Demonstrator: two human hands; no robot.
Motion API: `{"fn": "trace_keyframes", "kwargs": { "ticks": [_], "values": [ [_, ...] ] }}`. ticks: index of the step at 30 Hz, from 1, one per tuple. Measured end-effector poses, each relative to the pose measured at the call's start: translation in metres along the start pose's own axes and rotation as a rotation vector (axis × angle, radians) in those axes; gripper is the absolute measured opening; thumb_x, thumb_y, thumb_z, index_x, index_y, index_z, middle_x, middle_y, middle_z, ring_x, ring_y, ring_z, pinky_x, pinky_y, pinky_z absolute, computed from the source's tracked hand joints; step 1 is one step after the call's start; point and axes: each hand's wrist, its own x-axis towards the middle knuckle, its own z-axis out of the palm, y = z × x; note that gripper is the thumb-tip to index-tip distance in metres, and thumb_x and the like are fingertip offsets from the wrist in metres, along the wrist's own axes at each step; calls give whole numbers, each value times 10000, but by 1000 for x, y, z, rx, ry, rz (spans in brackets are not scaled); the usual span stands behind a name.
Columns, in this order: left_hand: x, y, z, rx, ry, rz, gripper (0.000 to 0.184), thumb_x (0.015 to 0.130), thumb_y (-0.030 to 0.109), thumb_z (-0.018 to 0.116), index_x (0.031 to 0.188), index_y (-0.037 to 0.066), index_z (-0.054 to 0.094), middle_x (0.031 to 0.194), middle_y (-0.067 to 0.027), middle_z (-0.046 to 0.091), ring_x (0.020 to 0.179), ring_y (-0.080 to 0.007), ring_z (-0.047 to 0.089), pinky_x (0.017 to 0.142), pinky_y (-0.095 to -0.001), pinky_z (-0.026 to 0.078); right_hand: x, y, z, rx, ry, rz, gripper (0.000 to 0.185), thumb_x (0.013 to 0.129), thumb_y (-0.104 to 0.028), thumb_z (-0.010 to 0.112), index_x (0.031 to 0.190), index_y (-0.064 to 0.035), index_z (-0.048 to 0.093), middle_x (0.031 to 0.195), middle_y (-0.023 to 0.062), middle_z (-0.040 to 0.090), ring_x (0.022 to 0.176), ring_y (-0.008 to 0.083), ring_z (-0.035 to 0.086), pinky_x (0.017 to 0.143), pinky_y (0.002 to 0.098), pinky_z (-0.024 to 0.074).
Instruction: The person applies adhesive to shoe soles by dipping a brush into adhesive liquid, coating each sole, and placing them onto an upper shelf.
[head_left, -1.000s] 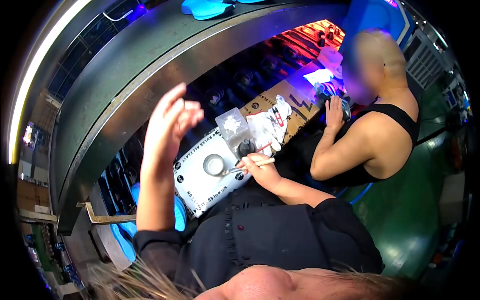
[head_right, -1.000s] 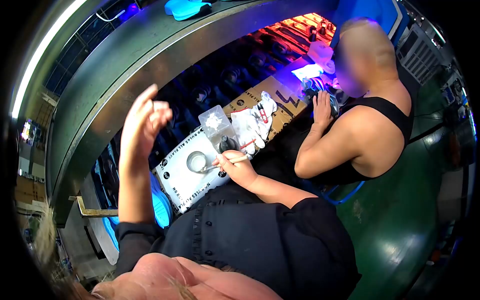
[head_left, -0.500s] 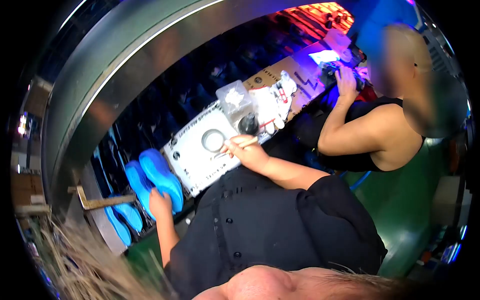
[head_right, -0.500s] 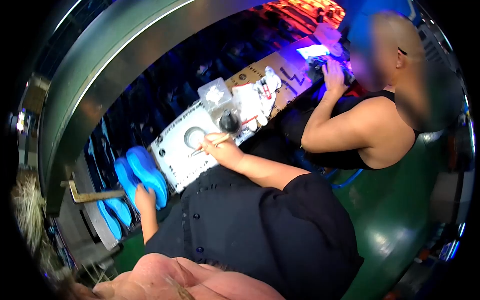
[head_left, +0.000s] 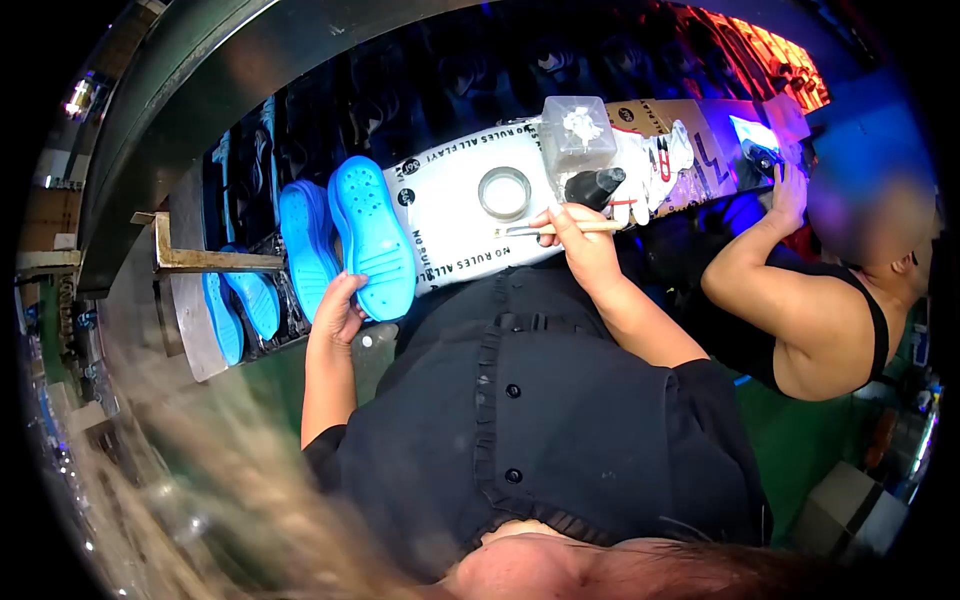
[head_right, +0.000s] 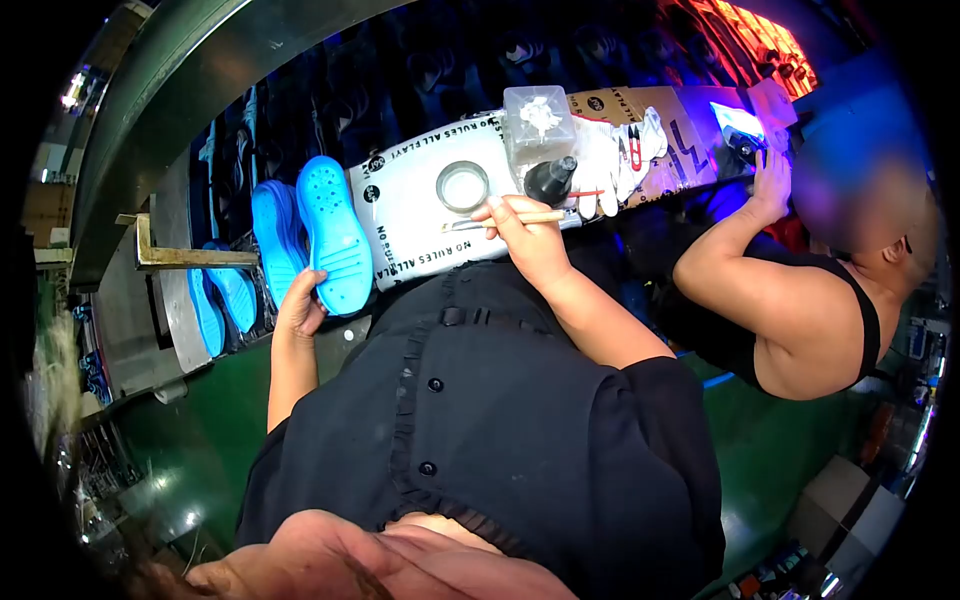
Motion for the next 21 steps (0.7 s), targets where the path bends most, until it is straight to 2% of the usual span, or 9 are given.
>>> {"fn": "trace_keyframes", "kwargs": {
  "ticks": [4, 5, 8, 9, 11, 14, 15, 17, 21],
  "values": [
    [-30, 21, 75, -170, -6, 196, 542, 735, 136, 593, 1220, 9, 388, 1071, -114, 523, 944, -206, 555, 780, -323, 495, 3, -9, 3, 11, 6, 2, 306, 915, -209, 457, 812, 31, 616, 712, 70, 592, 625, 107, 518, 598, 231, 427],
    [-33, 23, 84, -168, -12, 183, 542, 735, 136, 593, 1220, 9, 388, 1071, -114, 523, 944, -206, 555, 780, -323, 495, 4, -12, 3, 14, 11, -2, 308, 916, -212, 456, 815, 32, 615, 708, 71, 590, 623, 108, 519, 597, 231, 427],
    [-30, 23, 109, 251, 41, 464, 606, 733, 89, 611, 1251, -11, 312, 1105, -126, 504, 984, -220, 529, 866, -330, 431, 6, -23, 7, 6, 6, -42, 327, 915, -216, 455, 799, 42, 619, 705, 71, 585, 617, 111, 525, 592, 229, 426],
    [-26, 23, 115, 254, 34, 456, 606, 733, 89, 611, 1251, -11, 312, 1105, -126, 504, 984, -220, 529, 866, -330, 431, 6, -28, 9, 13, -7, -80, 333, 915, -217, 455, 791, 44, 621, 701, 70, 584, 616, 111, 527, 590, 229, 426],
    [-23, 24, 127, 438, 122, 690, 588, 725, 71, 601, 1236, -20, 327, 1099, -123, 501, 995, -203, 512, 863, -322, 417, 5, -37, 14, -14, -7, -101, 334, 912, -213, 457, 775, 41, 625, 699, 80, 584, 618, 116, 531, 593, 231, 427],
    [-23, 24, 141, 525, 148, 825, 527, 718, 53, 596, 1187, -34, 372, 1059, -135, 529, 968, -200, 526, 859, -321, 416, 5, -43, 18, -291, -139, -367, 260, 876, -152, 488, 740, 18, 630, 651, 74, 586, 607, 150, 542, 594, 265, 426],
    [-25, 24, 145, 579, 162, 884, 515, 714, 54, 601, 1172, -39, 385, 1036, -135, 542, 951, -198, 535, 856, -317, 416, 5, -43, 20, -292, -138, -364, 260, 876, -152, 488, 740, 18, 630, 651, 74, 586, 607, 150, 542, 594, 265, 426],
    [-30, 24, 154, 580, 175, 884, 493, 711, 51, 604, 1149, -46, 402, 988, -134, 563, 901, -186, 554, 829, -298, 429, 6, -41, 24, -406, -135, -542, 237, 862, -133, 497, 722, -2, 637, 615, 54, 584, 600, 173, 547, 598, 293, 424],
    [-33, 22, 160, 567, 150, 895, 455, 701, 31, 603, 1111, -45, 421, 940, -125, 579, 834, -168, 572, 764, -270, 451, 6, -37, 31, -445, -148, -615, 182, 805, -123, 549, 661, -44, 626, 658, 51, 620, 618, 206, 579, 599, 311, 406]
  ]
}}
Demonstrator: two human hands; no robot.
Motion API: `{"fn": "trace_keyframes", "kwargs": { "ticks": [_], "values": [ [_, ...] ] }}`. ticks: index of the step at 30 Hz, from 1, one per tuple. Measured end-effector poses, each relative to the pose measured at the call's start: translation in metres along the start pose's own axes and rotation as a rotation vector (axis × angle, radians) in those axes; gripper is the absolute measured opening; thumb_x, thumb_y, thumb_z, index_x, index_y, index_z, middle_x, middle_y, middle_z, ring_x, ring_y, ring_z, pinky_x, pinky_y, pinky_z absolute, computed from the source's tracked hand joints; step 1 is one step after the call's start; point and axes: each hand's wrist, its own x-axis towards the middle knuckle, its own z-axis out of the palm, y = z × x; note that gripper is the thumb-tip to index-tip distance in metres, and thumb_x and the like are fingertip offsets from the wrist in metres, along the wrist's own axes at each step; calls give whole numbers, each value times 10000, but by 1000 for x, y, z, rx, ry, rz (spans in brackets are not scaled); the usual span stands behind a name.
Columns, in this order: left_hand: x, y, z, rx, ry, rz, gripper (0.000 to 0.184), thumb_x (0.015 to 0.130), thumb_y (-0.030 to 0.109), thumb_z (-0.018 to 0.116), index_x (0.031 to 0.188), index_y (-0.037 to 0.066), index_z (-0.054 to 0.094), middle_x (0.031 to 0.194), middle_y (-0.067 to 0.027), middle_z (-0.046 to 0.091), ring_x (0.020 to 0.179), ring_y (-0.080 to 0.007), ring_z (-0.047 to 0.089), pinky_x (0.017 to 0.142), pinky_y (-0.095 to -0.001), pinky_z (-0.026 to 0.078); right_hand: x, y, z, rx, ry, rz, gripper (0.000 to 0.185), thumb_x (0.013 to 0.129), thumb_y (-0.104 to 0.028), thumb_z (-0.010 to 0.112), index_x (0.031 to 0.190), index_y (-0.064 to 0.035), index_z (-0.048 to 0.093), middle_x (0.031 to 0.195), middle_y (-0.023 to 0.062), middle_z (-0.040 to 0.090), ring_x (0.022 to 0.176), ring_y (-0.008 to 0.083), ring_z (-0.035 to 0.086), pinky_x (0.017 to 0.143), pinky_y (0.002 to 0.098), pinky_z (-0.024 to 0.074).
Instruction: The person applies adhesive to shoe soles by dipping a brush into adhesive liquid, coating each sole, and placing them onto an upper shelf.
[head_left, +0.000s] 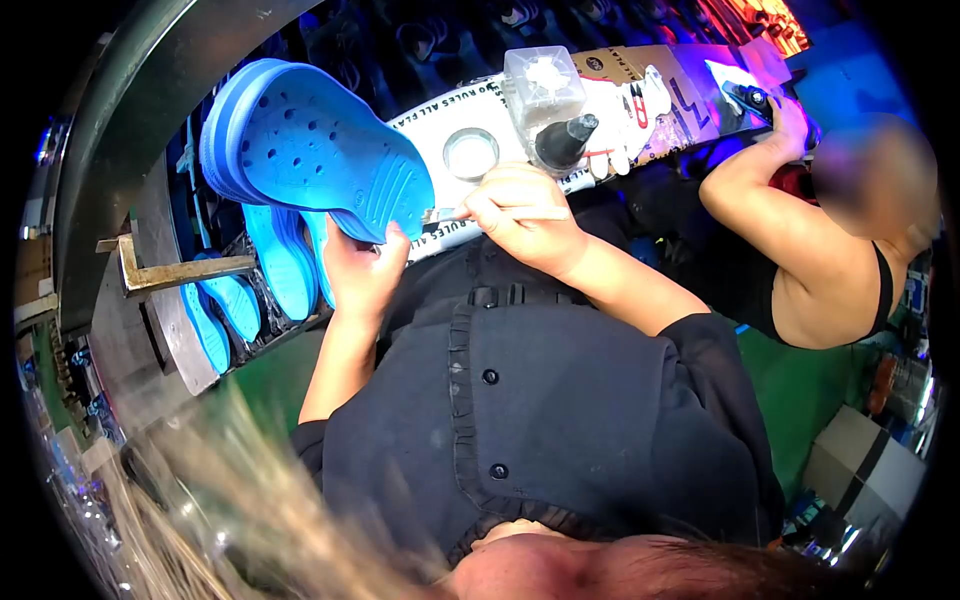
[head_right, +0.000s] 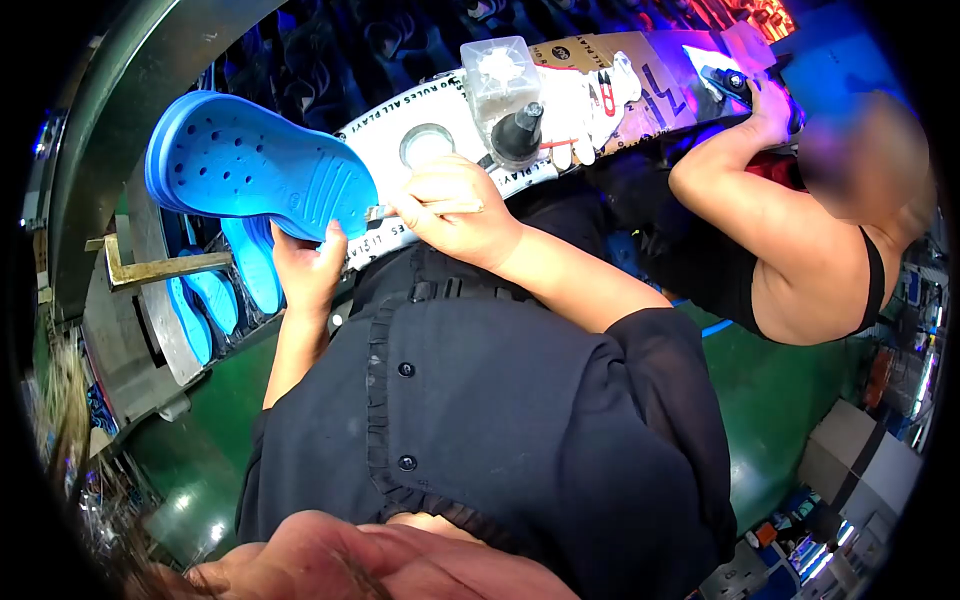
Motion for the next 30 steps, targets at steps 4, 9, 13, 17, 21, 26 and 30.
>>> {"fn": "trace_keyframes", "kwargs": {
  "ticks": [4, 9, 13, 17, 21, 26, 30],
  "values": [
    [2, -4, -1, 58, -5, 77, 442, 694, 24, 606, 1092, -45, 426, 891, -115, 594, 789, -162, 581, 734, -270, 458, -3, 4, -3, -66, -37, -11, 169, 796, -114, 551, 660, -50, 628, 659, 49, 620, 617, 201, 580, 592, 306, 400],
    [1, -2, 1, 80, -6, 60, 444, 696, 21, 602, 1095, -48, 423, 906, -121, 594, 807, -167, 585, 737, -267, 459, -5, 8, -6, -49, 45, -2, 154, 782, -113, 558, 658, -50, 626, 645, 54, 611, 582, 215, 559, 574, 323, 397],
    [3, 2, 4, 34, 4, 41, 461, 701, 24, 601, 1115, -49, 412, 939, -135, 588, 837, -176, 584, 759, -275, 459, -3, 5, -6, -80, -61, -6, 143, 775, -122, 565, 667, -51, 627, 648, 55, 611, 588, 216, 561, 574, 321, 397],
    [4, 0, 1, 22, 0, 10, 468, 708, 31, 607, 1123, -46, 407, 964, -135, 579, 858, -182, 581, 773, -287, 459, -4, 14, -6, -124, 17, -56, 125, 756, -131, 594, 662, -54, 623, 631, 51, 597, 596, 207, 560, 579, 316, 394],
    [4, -5, 2, 40, -3, 46, 458, 708, 30, 607, 1116, -42, 410, 963, -127, 574, 852, -181, 579, 769, -287, 458, -6, 12, -4, -65, 12, -27, 107, 725, -137, 633, 650, -61, 621, 612, 43, 582, 589, 197, 547, 586, 308, 390],
    [4, -7, 4, 36, 42, 88, 438, 701, 21, 601, 1095, -44, 419, 922, -115, 576, 811, -169, 579, 755, -271, 453, -5, 8, -7, -84, -41, -61, 113, 727, -144, 638, 644, -69, 621, 605, 39, 581, 570, 197, 536, 584, 301, 390],
    [2, -9, 6, 42, 68, 98, 428, 695, 14, 608, 1077, -50, 424, 921, -117, 576, 818, -166, 578, 752, -266, 452, -6, 13, -4, -23, 28, -32, 124, 732, -144, 634, 637, -67, 618, 602, 37, 581, 569, 196, 538, 585, 300, 391]
  ]
}}
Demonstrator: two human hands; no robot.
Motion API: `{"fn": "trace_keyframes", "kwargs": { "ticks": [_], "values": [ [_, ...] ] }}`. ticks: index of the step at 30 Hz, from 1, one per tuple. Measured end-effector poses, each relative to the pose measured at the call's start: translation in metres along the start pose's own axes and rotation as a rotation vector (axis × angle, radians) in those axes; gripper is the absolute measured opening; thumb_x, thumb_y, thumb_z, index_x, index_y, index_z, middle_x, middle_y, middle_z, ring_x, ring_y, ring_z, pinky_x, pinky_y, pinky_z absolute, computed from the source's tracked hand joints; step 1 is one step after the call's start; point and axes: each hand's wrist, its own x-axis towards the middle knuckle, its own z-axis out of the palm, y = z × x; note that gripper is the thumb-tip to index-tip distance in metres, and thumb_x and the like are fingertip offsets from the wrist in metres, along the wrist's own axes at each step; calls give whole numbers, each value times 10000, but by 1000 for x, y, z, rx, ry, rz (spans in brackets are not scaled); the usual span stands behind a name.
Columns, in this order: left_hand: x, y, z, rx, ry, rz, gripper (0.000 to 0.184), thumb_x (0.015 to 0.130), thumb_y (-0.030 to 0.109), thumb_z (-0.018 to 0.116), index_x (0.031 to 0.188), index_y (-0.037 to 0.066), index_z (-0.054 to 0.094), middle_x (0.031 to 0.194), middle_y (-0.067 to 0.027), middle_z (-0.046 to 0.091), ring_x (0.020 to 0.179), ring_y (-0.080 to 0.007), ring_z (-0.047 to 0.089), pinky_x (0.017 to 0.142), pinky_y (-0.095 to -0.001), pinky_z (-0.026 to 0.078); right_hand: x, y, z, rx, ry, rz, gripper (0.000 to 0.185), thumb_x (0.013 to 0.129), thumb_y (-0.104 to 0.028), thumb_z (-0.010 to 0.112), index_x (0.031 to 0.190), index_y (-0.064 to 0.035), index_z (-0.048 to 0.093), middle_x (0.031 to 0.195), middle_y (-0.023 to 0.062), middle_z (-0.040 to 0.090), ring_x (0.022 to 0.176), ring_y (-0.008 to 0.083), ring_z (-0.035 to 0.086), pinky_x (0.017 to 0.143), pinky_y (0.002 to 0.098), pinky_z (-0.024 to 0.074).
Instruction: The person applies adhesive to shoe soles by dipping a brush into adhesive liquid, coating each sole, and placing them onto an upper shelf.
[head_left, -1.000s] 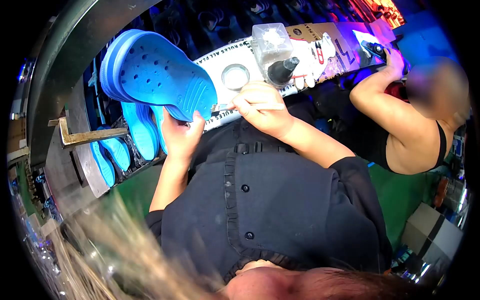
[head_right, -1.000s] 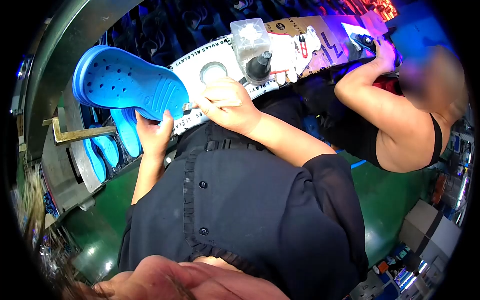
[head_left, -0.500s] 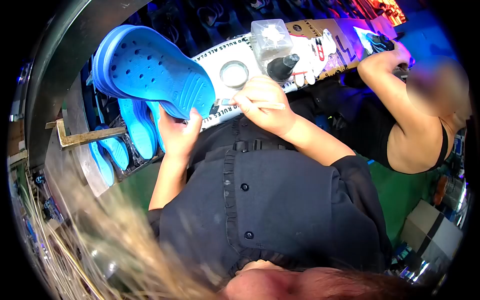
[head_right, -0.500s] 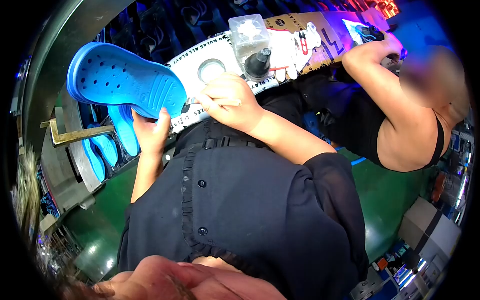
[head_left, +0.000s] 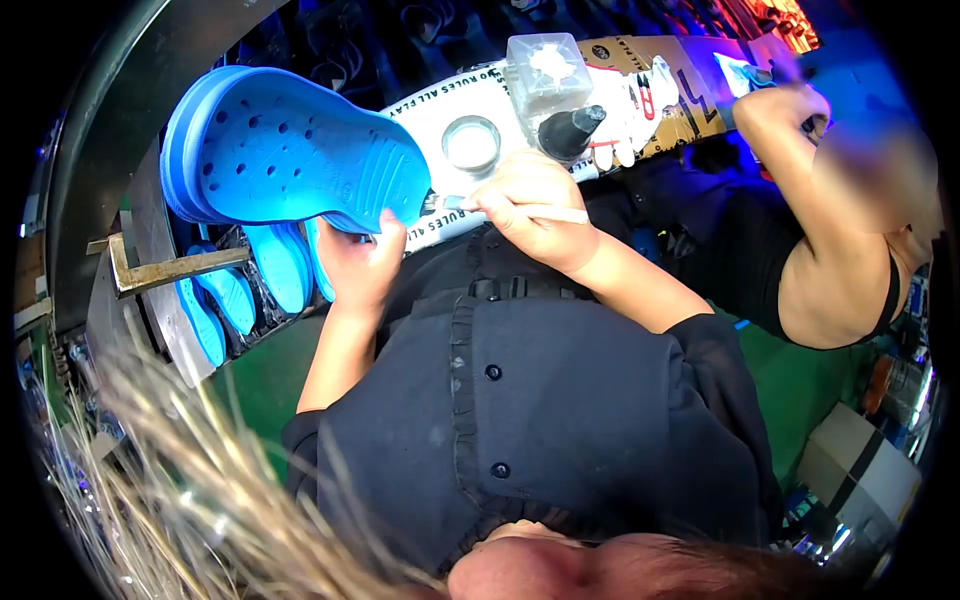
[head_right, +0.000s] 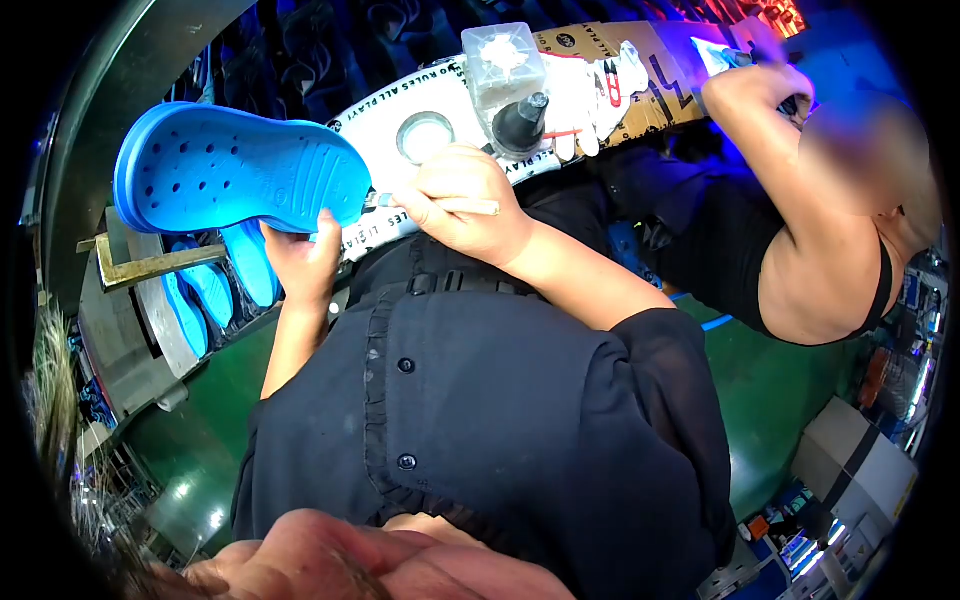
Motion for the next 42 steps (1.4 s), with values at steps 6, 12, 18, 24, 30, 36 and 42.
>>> {"fn": "trace_keyframes", "kwargs": {
  "ticks": [6, 12, 18, 24, 30, 36, 42],
  "values": [
    [0, 0, 0, -61, 42, 40, 371, 683, -23, 604, 1021, -51, 454, 916, -120, 575, 817, -168, 581, 739, -269, 458, 3, -6, 1, 2, -81, -9, 133, 757, -140, 609, 650, -62, 627, 597, 43, 576, 558, 201, 535, 572, 309, 390],
    [-5, -14, -7, 3, -63, 77, 494, 718, -53, 587, 1141, -56, 331, 1047, -150, 520, 918, -190, 556, 837, -298, 432, -1, -4, -1, 95, 37, 70, 174, 796, -151, 578, 674, -42, 636, 620, 57, 589, 581, 199, 552, 574, 311, 397],
    [-2, -16, -8, 93, -120, 130, 476, 712, -59, 594, 1121, -63, 351, 1036, -148, 526, 917, -182, 551, 830, -289, 431, 5, -6, -2, 3, -84, 14, 162, 797, -124, 568, 688, -29, 640, 651, 64, 612, 598, 218, 566, 603, 306, 427],
    [4, -2, 1, -72, 80, 136, 331, 665, -40, 603, 977, -50, 491, 885, -104, 573, 785, -168, 582, 712, -269, 461, -3, -4, -10, 65, 64, 96, 186, 817, -112, 536, 683, -25, 631, 590, 45, 575, 576, 193, 552, 582, 293, 417],
    [10, 5, -3, -114, 20, 87, 481, 713, -33, 587, 1142, -41, 371, 1045, -137, 526, 918, -191, 550, 817, -289, 431, -4, -7, -17, 141, 148, 159, 286, 879, -126, 452, 712, 56, 597, 605, 87, 537, 558, 164, 500, 559, 265, 402],
    [50, 68, -31, -467, -263, -298, 669, 712, 101, 631, 1263, -18, 272, 1064, -163, 524, 850, -227, 584, 568, -306, 513, -19, 5, -26, 141, 259, 296, 313, 904, -181, 433, 738, 46, 571, 676, 99, 553, 568, 150, 549, 526, 263, 426],
    [92, 123, -4, -673, -832, -435, 805, 658, 205, 704, 1276, -76, 271, 1011, -193, 561, 488, -142, 587, 332, -190, 429, -24, 4, -33, 146, 293, 321, 299, 882, -194, 488, 687, -6, 615, 594, 79, 555, 591, 205, 541, 574, 309, 411]
  ]
}}
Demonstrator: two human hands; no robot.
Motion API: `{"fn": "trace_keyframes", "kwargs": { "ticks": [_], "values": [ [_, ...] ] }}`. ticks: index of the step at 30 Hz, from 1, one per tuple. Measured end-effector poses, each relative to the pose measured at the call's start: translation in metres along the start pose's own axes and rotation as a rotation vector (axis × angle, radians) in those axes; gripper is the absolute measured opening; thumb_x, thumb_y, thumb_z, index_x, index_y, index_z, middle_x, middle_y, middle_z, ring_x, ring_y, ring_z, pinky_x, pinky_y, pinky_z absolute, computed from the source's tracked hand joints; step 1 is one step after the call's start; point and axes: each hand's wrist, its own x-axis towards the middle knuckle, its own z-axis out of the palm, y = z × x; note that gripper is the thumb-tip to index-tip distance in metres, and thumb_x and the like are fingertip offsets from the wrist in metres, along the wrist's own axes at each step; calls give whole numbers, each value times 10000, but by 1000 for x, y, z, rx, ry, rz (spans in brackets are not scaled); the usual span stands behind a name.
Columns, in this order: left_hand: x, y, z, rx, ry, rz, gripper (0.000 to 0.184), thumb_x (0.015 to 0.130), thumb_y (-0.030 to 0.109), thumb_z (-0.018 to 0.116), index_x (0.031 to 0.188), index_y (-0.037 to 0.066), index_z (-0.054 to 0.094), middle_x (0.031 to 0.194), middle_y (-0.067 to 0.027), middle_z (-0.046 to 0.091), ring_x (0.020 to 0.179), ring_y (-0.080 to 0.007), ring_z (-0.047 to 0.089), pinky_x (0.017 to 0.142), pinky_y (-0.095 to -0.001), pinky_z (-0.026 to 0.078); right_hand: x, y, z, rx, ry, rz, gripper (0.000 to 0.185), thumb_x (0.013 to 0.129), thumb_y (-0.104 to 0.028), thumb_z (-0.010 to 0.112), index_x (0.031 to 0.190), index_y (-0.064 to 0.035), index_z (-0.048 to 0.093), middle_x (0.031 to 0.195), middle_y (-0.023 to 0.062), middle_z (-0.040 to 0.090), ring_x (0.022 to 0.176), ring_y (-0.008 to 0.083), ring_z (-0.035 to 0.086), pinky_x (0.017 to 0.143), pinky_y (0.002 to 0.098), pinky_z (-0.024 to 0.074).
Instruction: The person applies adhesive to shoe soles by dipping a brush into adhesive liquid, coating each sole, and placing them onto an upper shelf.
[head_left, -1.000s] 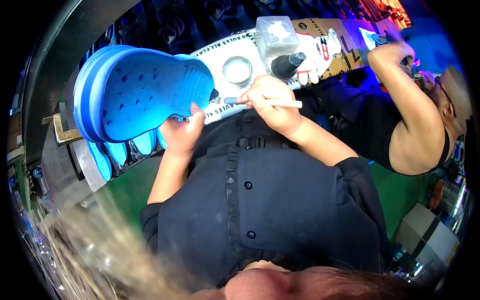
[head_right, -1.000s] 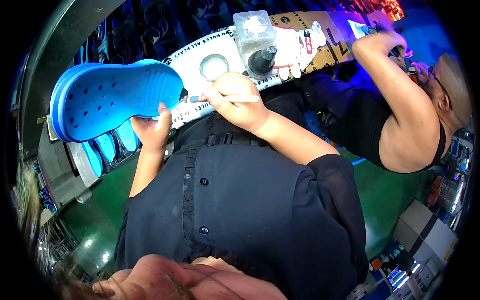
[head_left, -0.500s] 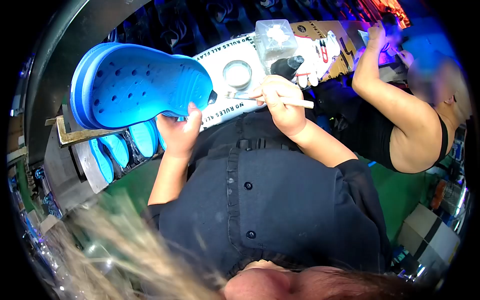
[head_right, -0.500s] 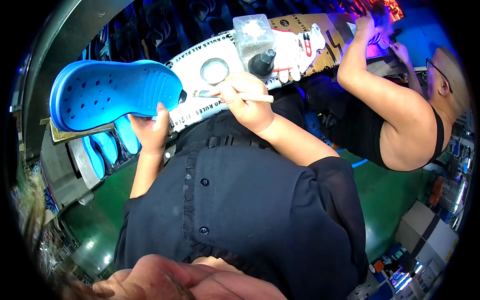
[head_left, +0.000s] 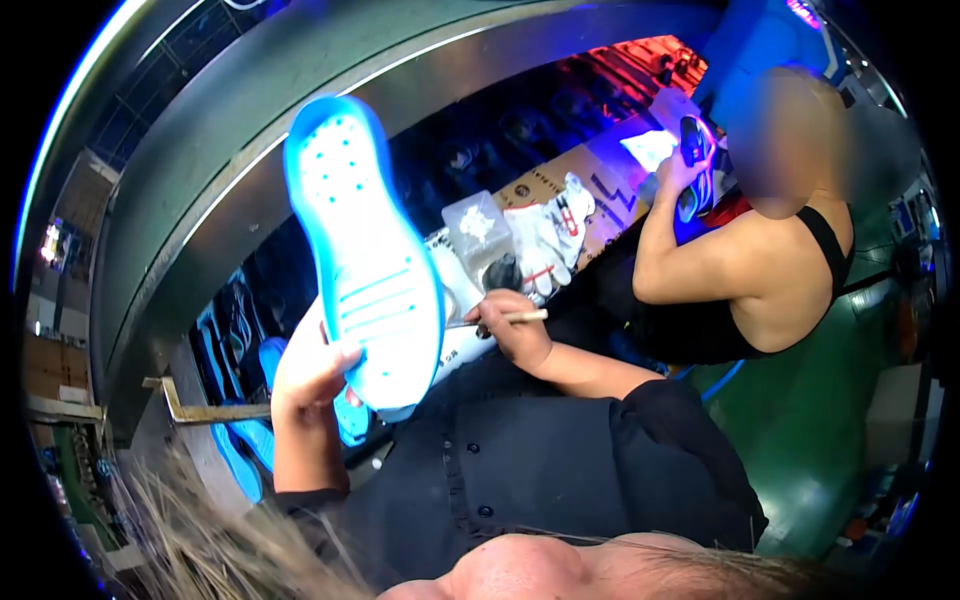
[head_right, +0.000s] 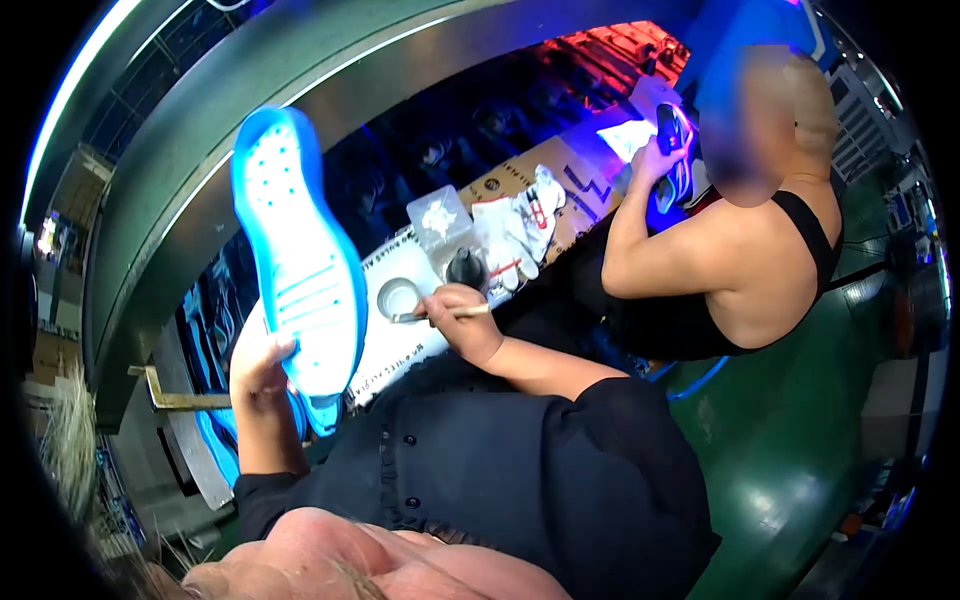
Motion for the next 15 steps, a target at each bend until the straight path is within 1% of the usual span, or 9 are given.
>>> {"fn": "trace_keyframes", "kwargs": {
  "ticks": [3, 5, 6, 8, 9, 10, 12, 14, 15],
  "values": [
    [67, 33, 5, 71, -80, 173, 711, 701, 217, 687, 1227, -89, 319, 916, -153, 599, 443, -115, 565, 362, -187, 447, -4, 4, -4, -28, -17, 66, 289, 883, -209, 498, 720, -8, 625, 589, 77, 556, 586, 193, 544, 574, 305, 415],
    [128, 69, -12, -66, -51, 197, 562, 776, 194, 635, 1185, -79, 365, 946, -178, 597, 577, -138, 607, 494, -197, 509, -4, 3, -4, -3, -15, 64, 286, 884, -204, 497, 722, -6, 626, 588, 78, 556, 576, 191, 543, 565, 304, 416],
    [150, 83, -20, -156, 19, 185, 482, 813, 178, 604, 1165, -70, 388, 985, -205, 591, 676, -159, 633, 578, -205, 535, -4, 3, -4, 22, -18, 70, 282, 884, -198, 496, 725, -5, 627, 587, 78, 556, 566, 188, 541, 557, 303, 418],
    [156, 99, 15, -230, 287, 364, 401, 854, 160, 558, 1156, -60, 410, 1075, -245, 554, 877, -217, 615, 715, -227, 526, -5, 4, -8, -4, -33, 64, 272, 881, -180, 496, 728, 2, 628, 588, 88, 557, 552, 181, 544, 552, 292, 428],
    [156, 98, 7, -216, 127, 357, 438, 849, 168, 564, 1189, -50, 395, 1133, -268, 517, 939, -260, 595, 748, -264, 526, -6, 5, -9, 6, -20, 81, 275, 882, -184, 495, 730, 2, 630, 588, 89, 556, 549, 180, 543, 552, 289, 428],
    [150, 92, 9, -152, 76, 354, 461, 850, 198, 561, 1222, -16, 393, 1087, -234, 555, 924, -264, 601, 764, -295, 521, -6, 7, -10, 15, -10, 94, 278, 882, -187, 494, 732, 1, 632, 587, 91, 555, 547, 179, 543, 553, 287, 428],
    [121, 68, 16, -94, 133, 283, 499, 844, 249, 566, 1250, 16, 392, 1007, -180, 595, 876, -251, 609, 736, -294, 512, -8, 10, -14, 46, 6, 131, 275, 886, -178, 491, 735, 1, 636, 584, 76, 553, 543, 157, 534, 550, 282, 427],
    [89, 37, -4, 3, 174, 250, 533, 833, 289, 578, 1257, 22, 398, 933, -128, 611, 816, -219, 610, 707, -264, 491, -9, 20, -14, 97, 0, 159, 273, 889, -169, 487, 739, 3, 637, 591, 70, 555, 545, 148, 530, 549, 279, 428],
    [70, 22, -16, 112, 253, 229, 531, 834, 289, 576, 1259, 24, 401, 928, -121, 611, 801, -208, 606, 706, -258, 484, -10, 23, -13, 97, -2, 159, 270, 892, -166, 483, 748, 4, 636, 597, 69, 554, 546, 147, 529, 549, 277, 428]
  ]
}}
